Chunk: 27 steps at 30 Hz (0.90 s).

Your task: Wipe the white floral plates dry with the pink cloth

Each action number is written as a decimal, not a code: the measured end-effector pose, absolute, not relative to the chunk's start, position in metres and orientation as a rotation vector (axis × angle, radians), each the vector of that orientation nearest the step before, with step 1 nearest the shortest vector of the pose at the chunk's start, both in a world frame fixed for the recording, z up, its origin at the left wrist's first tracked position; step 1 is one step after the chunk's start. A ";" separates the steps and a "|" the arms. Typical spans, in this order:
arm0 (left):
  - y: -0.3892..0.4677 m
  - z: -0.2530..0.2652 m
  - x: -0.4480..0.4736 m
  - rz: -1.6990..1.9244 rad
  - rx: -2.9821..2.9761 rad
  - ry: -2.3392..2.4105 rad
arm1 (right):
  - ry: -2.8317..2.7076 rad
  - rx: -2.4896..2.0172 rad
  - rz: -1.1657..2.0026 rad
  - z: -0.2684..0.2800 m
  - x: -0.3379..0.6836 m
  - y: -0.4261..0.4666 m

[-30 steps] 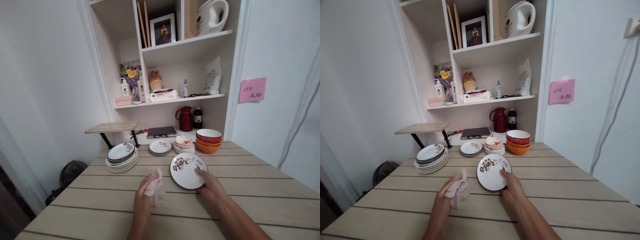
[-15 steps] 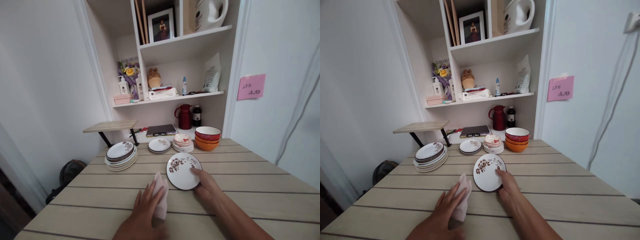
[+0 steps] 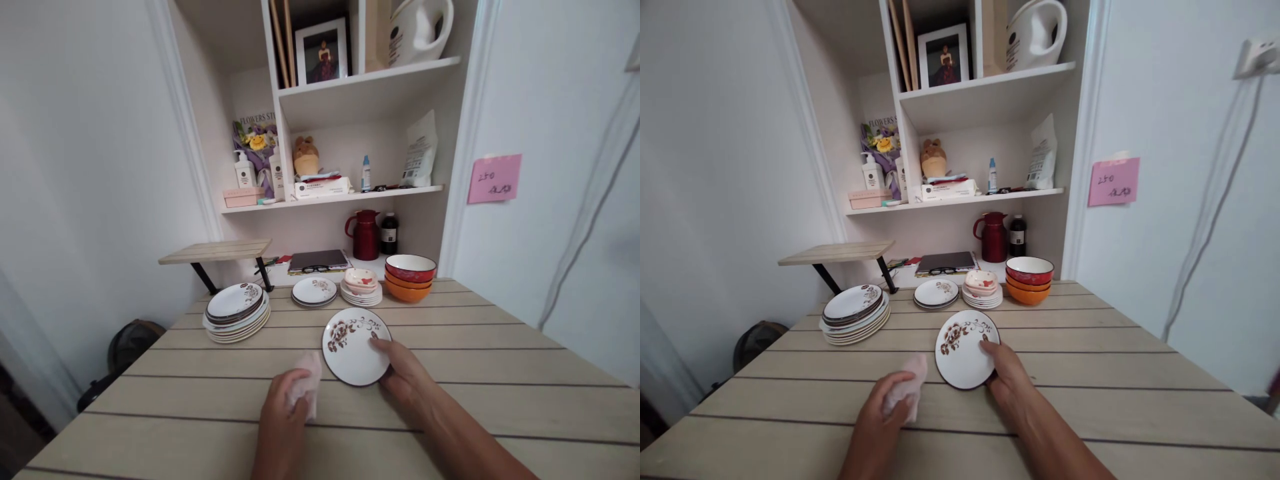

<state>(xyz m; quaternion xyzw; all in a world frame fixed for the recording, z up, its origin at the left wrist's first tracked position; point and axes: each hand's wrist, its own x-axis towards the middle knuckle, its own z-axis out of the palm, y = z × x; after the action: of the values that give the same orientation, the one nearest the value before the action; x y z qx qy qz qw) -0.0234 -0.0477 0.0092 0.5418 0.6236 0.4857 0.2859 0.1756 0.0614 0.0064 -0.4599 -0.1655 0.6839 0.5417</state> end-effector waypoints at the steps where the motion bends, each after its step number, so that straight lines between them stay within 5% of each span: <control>1: -0.047 0.011 -0.024 1.377 1.322 1.632 | -0.403 -1.086 1.646 0.007 0.174 0.061; 6: -0.035 0.019 -0.020 1.542 1.214 1.536 | -0.390 -0.977 1.755 0.005 0.166 0.055; 11: -0.019 0.015 -0.005 1.430 1.783 1.535 | -0.340 -0.914 1.799 0.007 0.163 0.054; 20: -0.013 -0.001 -0.002 1.053 2.673 2.223 | -0.318 -0.843 1.789 0.025 0.167 0.051; 27: 0.009 -0.004 -0.009 0.955 3.370 1.390 | -0.340 -0.738 1.876 0.032 0.171 0.048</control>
<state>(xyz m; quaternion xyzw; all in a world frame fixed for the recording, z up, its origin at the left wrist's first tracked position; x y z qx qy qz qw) -0.0086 0.0094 -0.0037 0.8507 0.3510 0.2411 -0.3084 0.1709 0.0475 0.0316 -0.3081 -0.1419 0.7831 0.5213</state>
